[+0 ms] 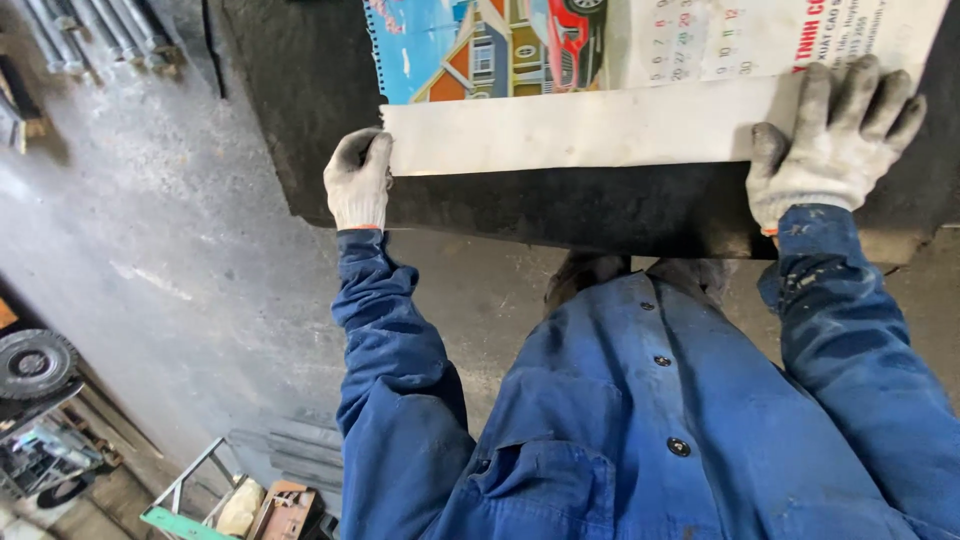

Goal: Measuring and cutting a large paper calendar on a workbench using a tape measure and a utility blade.

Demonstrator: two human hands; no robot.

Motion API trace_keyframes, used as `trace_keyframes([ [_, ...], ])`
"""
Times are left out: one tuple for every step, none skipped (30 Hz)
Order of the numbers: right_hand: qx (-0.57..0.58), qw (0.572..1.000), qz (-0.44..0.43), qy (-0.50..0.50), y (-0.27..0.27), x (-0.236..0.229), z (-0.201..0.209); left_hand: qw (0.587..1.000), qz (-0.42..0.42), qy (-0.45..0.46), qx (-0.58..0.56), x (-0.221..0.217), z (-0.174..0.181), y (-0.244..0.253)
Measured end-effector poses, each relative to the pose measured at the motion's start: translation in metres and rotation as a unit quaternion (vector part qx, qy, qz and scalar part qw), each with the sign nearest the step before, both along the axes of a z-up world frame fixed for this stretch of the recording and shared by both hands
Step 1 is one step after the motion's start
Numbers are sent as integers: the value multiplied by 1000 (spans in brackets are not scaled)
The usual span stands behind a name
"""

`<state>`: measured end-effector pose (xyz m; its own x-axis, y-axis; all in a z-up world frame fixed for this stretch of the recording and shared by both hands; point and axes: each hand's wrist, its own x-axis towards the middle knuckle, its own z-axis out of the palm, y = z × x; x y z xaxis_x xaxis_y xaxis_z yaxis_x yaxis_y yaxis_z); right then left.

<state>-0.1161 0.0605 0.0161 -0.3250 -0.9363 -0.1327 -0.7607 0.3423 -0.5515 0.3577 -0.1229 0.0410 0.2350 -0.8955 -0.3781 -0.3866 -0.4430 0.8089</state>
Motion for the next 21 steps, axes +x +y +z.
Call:
trace_keyframes([
  [0, 1000, -5, -9, -1, 2, 2, 1000, -20, 5, 15, -6, 14, -3],
  [0, 1000, -10, -17, -2, 3, 5, 999, -39, 10, 30, -12, 27, -5],
  [0, 1000, -9, -19, -1, 2, 0, 999, -38, 8, 30, -13, 31, -7],
  [5, 1000, -12, -18, -1, 1, -5, 998, -46, -17, 37, -15, 34, -9],
  [10, 1000, -17, -16, 2, -1, -9, 997, -55, -41, 46, -17, 37, -10],
  [10, 1000, -16, -17, 1, 0, -7, 997, -54, -42, 46, -20, 42, -11],
  [14, 1000, -21, -17, -1, 0, -6, 992, -71, -78, 71, -23, 47, -12],
  [17, 999, -26, -18, -2, 1, -4, 985, -88, -113, 96, -27, 52, -13],
  [17, 999, -25, -18, -1, 0, -5, 985, -87, -113, 96, -28, 53, -12],
  [17, 999, -24, -19, -1, 0, -5, 981, -98, -119, 114, -29, 54, -12],
  [16, 999, -23, -19, 0, -1, -6, 977, -109, -126, 133, -30, 56, -12],
  [16, 999, -22, -20, 1, -1, -8, 977, -108, -127, 132, -27, 55, -11],
  [17, 1000, -20, -17, 2, -1, -11, 978, -109, -124, 126, -26, 53, -10],
  [18, 1000, -18, -14, 4, -2, -14, 979, -109, -121, 121, -25, 51, -10],
  [18, 1000, -19, -14, 3, -3, -12, 979, -109, -121, 120, -15, 41, -8],
  [25, 999, -22, -16, 2, -3, -11, 959, -219, -179, -18, -5, 32, -6],
  [32, 999, -24, -19, 3, -2, -10, 905, -323, -231, -153, 6, 23, -2],
  [33, 999, -24, -20, 2, -1, -7, 905, -324, -232, -152, 9, 19, -1],
  [42, 998, -28, -27, 0, 0, -4, 926, -286, -221, -104, 13, 16, 0],
  [51, 998, -32, -34, -1, 2, -1, 944, -247, -209, -57, 17, 13, 1],
  [50, 998, -31, -35, 0, 1, 0, 944, -247, -210, -57, 1, 32, -2],
])
